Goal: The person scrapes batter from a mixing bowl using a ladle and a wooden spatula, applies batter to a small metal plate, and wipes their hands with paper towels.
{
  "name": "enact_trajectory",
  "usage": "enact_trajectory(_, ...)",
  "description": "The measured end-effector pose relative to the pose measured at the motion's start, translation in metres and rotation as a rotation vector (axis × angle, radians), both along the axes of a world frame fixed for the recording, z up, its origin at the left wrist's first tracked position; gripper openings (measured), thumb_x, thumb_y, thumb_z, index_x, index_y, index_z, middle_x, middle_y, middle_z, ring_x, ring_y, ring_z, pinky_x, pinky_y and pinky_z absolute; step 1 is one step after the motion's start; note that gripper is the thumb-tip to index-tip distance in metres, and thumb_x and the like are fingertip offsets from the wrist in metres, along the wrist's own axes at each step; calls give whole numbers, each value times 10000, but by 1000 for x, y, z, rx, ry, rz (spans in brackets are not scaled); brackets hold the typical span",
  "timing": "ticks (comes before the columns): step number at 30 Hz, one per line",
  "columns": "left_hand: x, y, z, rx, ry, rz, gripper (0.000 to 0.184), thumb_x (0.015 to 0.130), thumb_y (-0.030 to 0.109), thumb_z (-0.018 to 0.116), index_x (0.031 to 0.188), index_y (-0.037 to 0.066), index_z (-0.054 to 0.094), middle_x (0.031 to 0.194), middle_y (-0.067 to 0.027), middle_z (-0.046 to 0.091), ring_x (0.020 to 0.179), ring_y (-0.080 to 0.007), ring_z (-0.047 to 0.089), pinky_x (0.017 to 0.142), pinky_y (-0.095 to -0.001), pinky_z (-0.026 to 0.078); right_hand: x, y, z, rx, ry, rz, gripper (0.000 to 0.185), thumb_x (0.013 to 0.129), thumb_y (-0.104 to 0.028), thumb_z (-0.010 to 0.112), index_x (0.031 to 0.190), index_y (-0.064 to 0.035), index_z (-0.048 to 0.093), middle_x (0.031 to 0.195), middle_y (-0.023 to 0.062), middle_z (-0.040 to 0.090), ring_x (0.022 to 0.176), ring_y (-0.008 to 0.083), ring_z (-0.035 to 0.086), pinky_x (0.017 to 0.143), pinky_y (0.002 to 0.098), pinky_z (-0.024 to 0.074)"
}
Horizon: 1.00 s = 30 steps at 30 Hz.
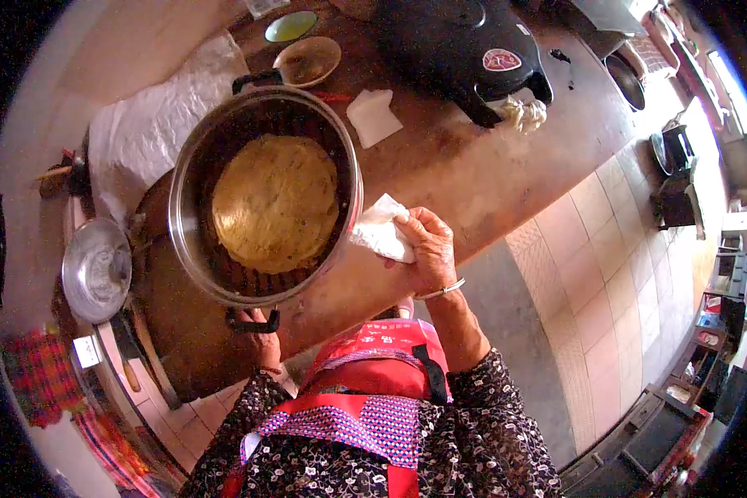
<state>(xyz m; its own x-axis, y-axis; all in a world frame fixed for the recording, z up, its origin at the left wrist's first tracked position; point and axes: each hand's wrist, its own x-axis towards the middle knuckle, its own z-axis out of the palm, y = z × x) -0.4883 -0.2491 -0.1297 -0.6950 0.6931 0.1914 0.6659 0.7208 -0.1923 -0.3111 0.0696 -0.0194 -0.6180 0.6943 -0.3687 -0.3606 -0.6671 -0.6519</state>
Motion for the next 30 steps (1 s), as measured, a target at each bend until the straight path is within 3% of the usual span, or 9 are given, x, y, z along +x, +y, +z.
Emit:
enact_trajectory(4,-3,-13,-25,44,-74,88,386,925,216,399,1238,-10,431,1248,-256,450,1129,-419,436,957,-486,342,1,-25,20,3,-59,18,120,855,-125,577,883,-8,570,781,86,626,644,192,623,434,305,495)
enact_trajectory(5,-14,-27,-61,227,-199,157,373,904,190,448,1206,-28,449,1214,-231,476,1133,-396,430,974,-461,326,2,-31,22,84,-87,31,143,852,-118,561,925,4,571,764,80,623,658,185,623,467,304,504)
enact_trajectory(8,2,-11,-26,785,-483,203,343,884,145,493,1178,-29,466,1162,-209,504,1087,-368,445,965,-435,327,5,-52,39,124,-94,22,196,836,-83,520,985,31,577,809,88,606,682,175,619,537,284,507)
enact_trajectory(11,20,-9,2,327,-136,-137,302,886,132,486,1159,3,483,1140,-197,508,1043,-353,465,927,-443,362,17,-68,33,214,-170,1,246,826,-53,486,1025,48,589,862,89,598,707,155,605,596,253,493)
enact_trajectory(17,81,32,83,1155,-1770,-352,368,935,218,459,1244,18,445,1231,-124,486,1176,-247,443,983,-382,366,26,-123,69,1002,-593,113,251,853,-47,493,1070,-23,618,894,92,650,852,154,614,742,261,484)
enact_trajectory(20,93,73,135,1472,-2320,-208,416,943,254,455,1293,36,397,1238,-110,485,1175,-235,450,987,-384,372,29,-145,53,1604,-608,164,293,814,-87,553,1102,-55,592,1082,144,609,1061,327,556,910,405,425)
enact_trajectory(21,94,79,151,1596,-2548,-128,437,945,270,454,1310,43,376,1238,-113,486,1175,-239,454,986,-388,376,31,-153,53,1680,-648,239,360,784,-118,589,1140,-77,569,1220,147,528,1198,367,431,992,466,328)
enact_trajectory(24,102,86,152,1623,-2422,-39,407,945,283,453,1265,32,430,1215,-110,514,1081,-217,521,890,-365,448,54,-163,66,1616,-739,386,461,754,-188,644,1201,-127,547,1356,170,389,1291,384,298,1035,498,251)
enact_trajectory(30,139,113,139,1507,-2557,169,364,940,263,470,1225,37,462,1140,-84,544,973,-189,559,763,-324,495,76,-137,52,1363,-526,355,375,798,-66,587,1169,-49,544,1344,227,371,1190,394,442,954,394,421)
